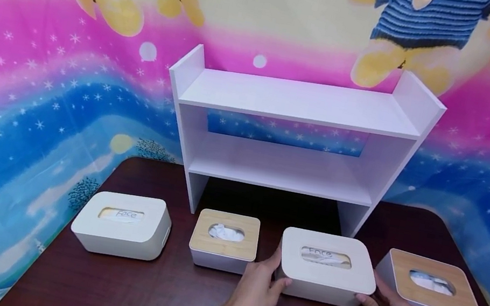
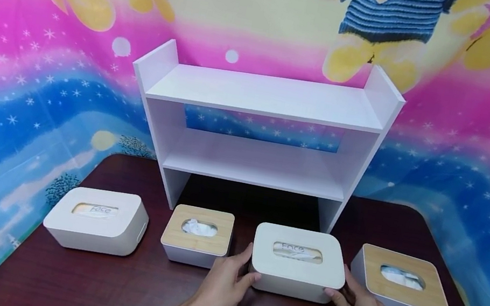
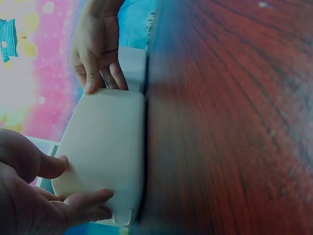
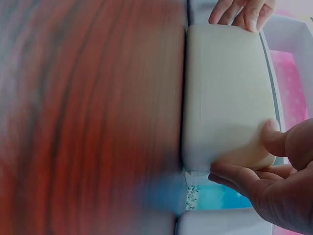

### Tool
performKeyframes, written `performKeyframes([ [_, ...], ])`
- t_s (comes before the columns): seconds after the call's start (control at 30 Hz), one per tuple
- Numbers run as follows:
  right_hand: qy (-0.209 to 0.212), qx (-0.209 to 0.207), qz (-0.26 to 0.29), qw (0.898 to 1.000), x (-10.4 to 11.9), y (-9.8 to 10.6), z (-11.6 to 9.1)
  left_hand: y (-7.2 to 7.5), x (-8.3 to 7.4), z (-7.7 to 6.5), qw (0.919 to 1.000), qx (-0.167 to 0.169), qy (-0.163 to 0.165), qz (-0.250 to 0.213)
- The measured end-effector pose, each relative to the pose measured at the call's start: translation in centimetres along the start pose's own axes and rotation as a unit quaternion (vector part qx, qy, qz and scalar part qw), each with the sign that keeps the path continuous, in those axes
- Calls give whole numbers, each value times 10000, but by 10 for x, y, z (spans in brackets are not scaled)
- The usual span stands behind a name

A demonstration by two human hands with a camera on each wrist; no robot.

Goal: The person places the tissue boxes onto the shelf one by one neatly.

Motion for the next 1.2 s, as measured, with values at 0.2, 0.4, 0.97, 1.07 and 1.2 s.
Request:
performKeyframes([
  [0.2,133,-569,-106,9982,5,4,-6,1,-1,0,9998,-139,8,158],
  [0.4,-128,-629,50,9979,12,10,-9,8,-9,1,9994,-299,-172,11],
  [0.97,33,-1774,150,9840,54,39,-19,43,-32,4,9947,-891,-495,-135],
  [1.07,96,-1857,231,9823,58,42,-18,50,-36,5,9941,-953,-509,-137],
  [1.2,208,-1984,280,9795,67,46,-16,60,-43,7,9917,-1138,-596,-70],
])
Point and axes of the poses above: each hand's wrist, its own z-axis towards the middle knuckle, its own y-axis out of the back of the hand, x = y × z, the point moved 7 cm from there along z, towards the middle knuckle, and after that the axes turned 5 degrees about x, right-handed, at the moved point
